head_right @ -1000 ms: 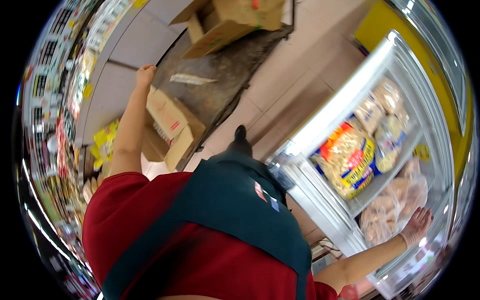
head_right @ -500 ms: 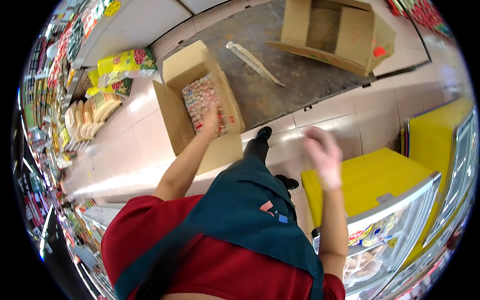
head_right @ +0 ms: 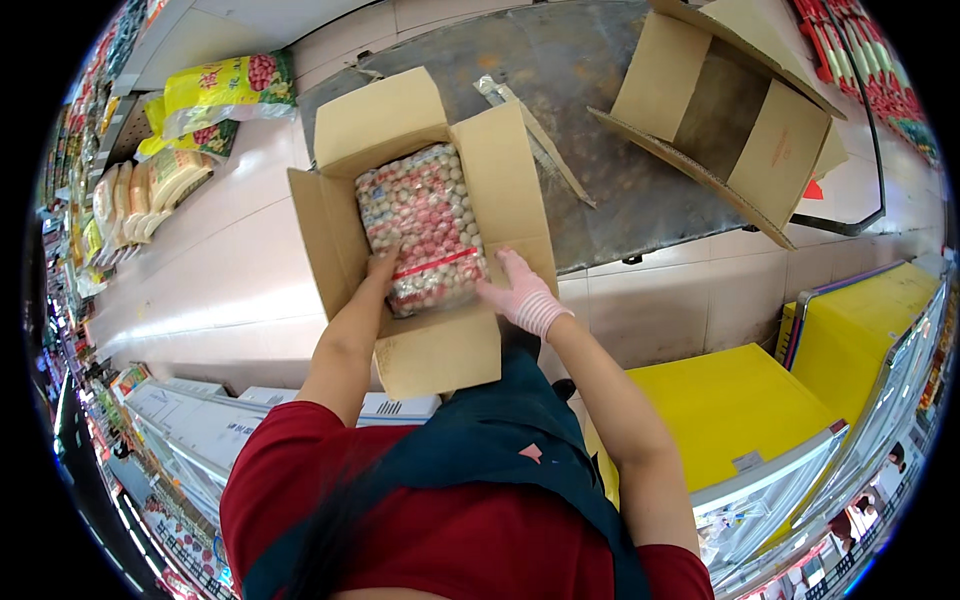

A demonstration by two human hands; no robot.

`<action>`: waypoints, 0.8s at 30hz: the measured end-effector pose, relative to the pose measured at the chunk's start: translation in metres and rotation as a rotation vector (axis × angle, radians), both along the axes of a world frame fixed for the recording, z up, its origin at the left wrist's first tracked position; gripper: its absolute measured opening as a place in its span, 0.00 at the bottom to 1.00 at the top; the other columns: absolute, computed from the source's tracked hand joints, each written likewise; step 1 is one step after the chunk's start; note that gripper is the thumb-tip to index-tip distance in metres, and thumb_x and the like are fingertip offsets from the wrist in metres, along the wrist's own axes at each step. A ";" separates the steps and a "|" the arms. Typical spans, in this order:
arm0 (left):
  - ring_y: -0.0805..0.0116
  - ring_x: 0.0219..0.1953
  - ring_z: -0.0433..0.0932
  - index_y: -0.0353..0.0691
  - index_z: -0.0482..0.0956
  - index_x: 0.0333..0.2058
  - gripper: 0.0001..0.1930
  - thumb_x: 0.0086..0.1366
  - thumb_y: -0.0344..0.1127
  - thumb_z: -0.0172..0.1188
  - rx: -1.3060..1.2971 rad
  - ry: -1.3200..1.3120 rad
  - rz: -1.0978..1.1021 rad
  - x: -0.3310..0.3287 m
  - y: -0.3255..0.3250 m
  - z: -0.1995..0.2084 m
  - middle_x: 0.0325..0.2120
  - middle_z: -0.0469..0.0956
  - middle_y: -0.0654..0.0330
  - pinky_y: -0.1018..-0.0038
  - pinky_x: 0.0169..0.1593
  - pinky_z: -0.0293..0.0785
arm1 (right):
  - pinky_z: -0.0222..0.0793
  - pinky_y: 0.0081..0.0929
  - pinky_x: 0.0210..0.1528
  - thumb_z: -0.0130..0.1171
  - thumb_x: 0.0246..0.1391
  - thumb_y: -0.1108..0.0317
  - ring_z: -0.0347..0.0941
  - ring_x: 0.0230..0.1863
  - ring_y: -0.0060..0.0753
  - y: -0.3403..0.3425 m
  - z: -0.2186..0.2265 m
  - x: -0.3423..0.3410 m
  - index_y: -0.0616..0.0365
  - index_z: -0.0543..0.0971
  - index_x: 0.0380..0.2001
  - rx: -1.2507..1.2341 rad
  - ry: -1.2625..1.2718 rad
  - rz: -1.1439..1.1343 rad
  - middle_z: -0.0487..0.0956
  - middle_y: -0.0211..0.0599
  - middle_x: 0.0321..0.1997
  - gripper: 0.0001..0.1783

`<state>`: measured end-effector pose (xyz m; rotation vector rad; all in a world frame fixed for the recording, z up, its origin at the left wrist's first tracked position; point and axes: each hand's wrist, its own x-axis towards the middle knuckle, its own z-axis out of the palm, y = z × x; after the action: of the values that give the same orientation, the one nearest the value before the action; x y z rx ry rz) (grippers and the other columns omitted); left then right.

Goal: The person opens cardboard boxes on a cart, removes bags of frozen food, and places them into a display freezer in a supermarket.

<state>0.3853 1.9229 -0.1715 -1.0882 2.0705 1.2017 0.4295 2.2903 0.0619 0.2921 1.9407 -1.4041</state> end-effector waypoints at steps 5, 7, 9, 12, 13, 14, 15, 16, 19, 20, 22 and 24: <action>0.55 0.44 0.80 0.25 0.77 0.46 0.42 0.41 0.58 0.74 -0.069 -0.058 0.054 -0.006 0.002 0.013 0.42 0.79 0.44 0.64 0.47 0.75 | 0.59 0.31 0.64 0.60 0.52 0.52 0.61 0.67 0.41 0.008 -0.006 -0.007 0.62 0.60 0.64 -0.121 -0.082 -0.138 0.63 0.47 0.67 0.41; 0.59 0.43 0.80 0.30 0.80 0.43 0.36 0.43 0.56 0.73 -0.142 -0.010 0.095 -0.008 0.016 0.040 0.38 0.81 0.47 0.67 0.46 0.75 | 0.62 0.31 0.61 0.60 0.53 0.54 0.62 0.65 0.40 0.010 -0.006 -0.011 0.62 0.61 0.63 -0.189 -0.140 -0.220 0.64 0.45 0.67 0.39; 0.59 0.42 0.81 0.34 0.82 0.40 0.31 0.45 0.55 0.71 -0.251 0.093 -0.047 -0.010 0.029 0.074 0.36 0.82 0.50 0.66 0.45 0.75 | 0.64 0.29 0.58 0.59 0.54 0.55 0.63 0.64 0.38 0.011 -0.004 -0.015 0.62 0.62 0.63 -0.213 -0.266 -0.336 0.64 0.42 0.67 0.37; 0.55 0.36 0.82 0.40 0.84 0.35 0.21 0.49 0.51 0.66 -0.262 0.366 -0.179 -0.013 0.055 0.133 0.29 0.83 0.53 0.64 0.42 0.74 | 0.65 0.29 0.56 0.59 0.54 0.56 0.66 0.61 0.36 0.016 0.008 -0.012 0.62 0.62 0.63 -0.331 -0.317 -0.441 0.65 0.43 0.66 0.37; 0.54 0.34 0.82 0.40 0.84 0.34 0.20 0.50 0.50 0.66 -0.284 0.423 -0.245 -0.015 0.065 0.153 0.27 0.83 0.52 0.63 0.41 0.74 | 0.66 0.28 0.56 0.59 0.55 0.57 0.68 0.58 0.34 0.018 0.015 -0.009 0.62 0.64 0.61 -0.404 -0.352 -0.522 0.69 0.43 0.62 0.34; 0.52 0.33 0.82 0.39 0.84 0.33 0.19 0.51 0.49 0.65 -0.304 0.508 -0.318 -0.019 0.075 0.174 0.26 0.82 0.52 0.63 0.41 0.74 | 0.66 0.28 0.55 0.59 0.55 0.57 0.68 0.58 0.33 0.022 0.024 -0.004 0.62 0.66 0.60 -0.409 -0.336 -0.538 0.70 0.43 0.60 0.33; 0.49 0.31 0.81 0.38 0.83 0.32 0.17 0.53 0.47 0.61 -0.350 0.589 -0.428 -0.025 0.087 0.195 0.25 0.81 0.48 0.61 0.40 0.74 | 0.66 0.27 0.55 0.59 0.55 0.57 0.69 0.57 0.33 0.025 0.034 0.001 0.62 0.67 0.59 -0.446 -0.294 -0.535 0.71 0.43 0.59 0.32; 0.47 0.32 0.80 0.38 0.83 0.31 0.18 0.55 0.48 0.58 -0.420 0.483 -0.553 -0.031 0.098 0.220 0.25 0.80 0.45 0.60 0.38 0.74 | 0.66 0.27 0.55 0.59 0.55 0.57 0.69 0.56 0.32 0.032 0.046 0.008 0.62 0.68 0.58 -0.501 -0.203 -0.519 0.73 0.42 0.57 0.31; 0.49 0.30 0.81 0.41 0.84 0.32 0.15 0.56 0.46 0.60 -0.432 0.637 -0.773 -0.030 0.125 0.305 0.24 0.80 0.47 0.62 0.36 0.75 | 0.68 0.27 0.52 0.60 0.54 0.56 0.72 0.51 0.31 0.045 0.082 0.035 0.62 0.71 0.56 -0.529 -0.125 -0.572 0.76 0.42 0.52 0.29; 0.51 0.29 0.81 0.41 0.84 0.34 0.13 0.57 0.44 0.60 -0.385 0.796 -0.807 -0.018 0.136 0.339 0.26 0.81 0.48 0.64 0.35 0.75 | 0.69 0.26 0.47 0.60 0.53 0.55 0.73 0.48 0.30 0.052 0.092 0.047 0.61 0.71 0.56 -0.475 -0.046 -0.538 0.76 0.40 0.50 0.30; 0.59 0.29 0.81 0.36 0.83 0.35 0.10 0.56 0.34 0.60 -0.219 1.076 -0.943 0.001 0.162 0.410 0.26 0.81 0.50 0.66 0.35 0.74 | 0.71 0.24 0.37 0.62 0.51 0.52 0.76 0.40 0.27 0.070 0.111 0.076 0.59 0.72 0.56 -0.476 -0.094 -0.613 0.78 0.35 0.45 0.33; 0.66 0.26 0.78 0.34 0.81 0.35 0.09 0.56 0.30 0.59 -0.234 0.975 -1.094 0.015 0.188 0.477 0.24 0.80 0.52 0.70 0.34 0.72 | 0.69 0.24 0.32 0.62 0.51 0.50 0.75 0.33 0.24 0.093 0.123 0.110 0.58 0.72 0.56 -0.483 -0.005 -0.575 0.79 0.34 0.42 0.33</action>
<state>0.4007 2.1107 0.3057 0.7838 2.8446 0.9155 0.5397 2.3829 0.1849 0.6503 1.4983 -2.1794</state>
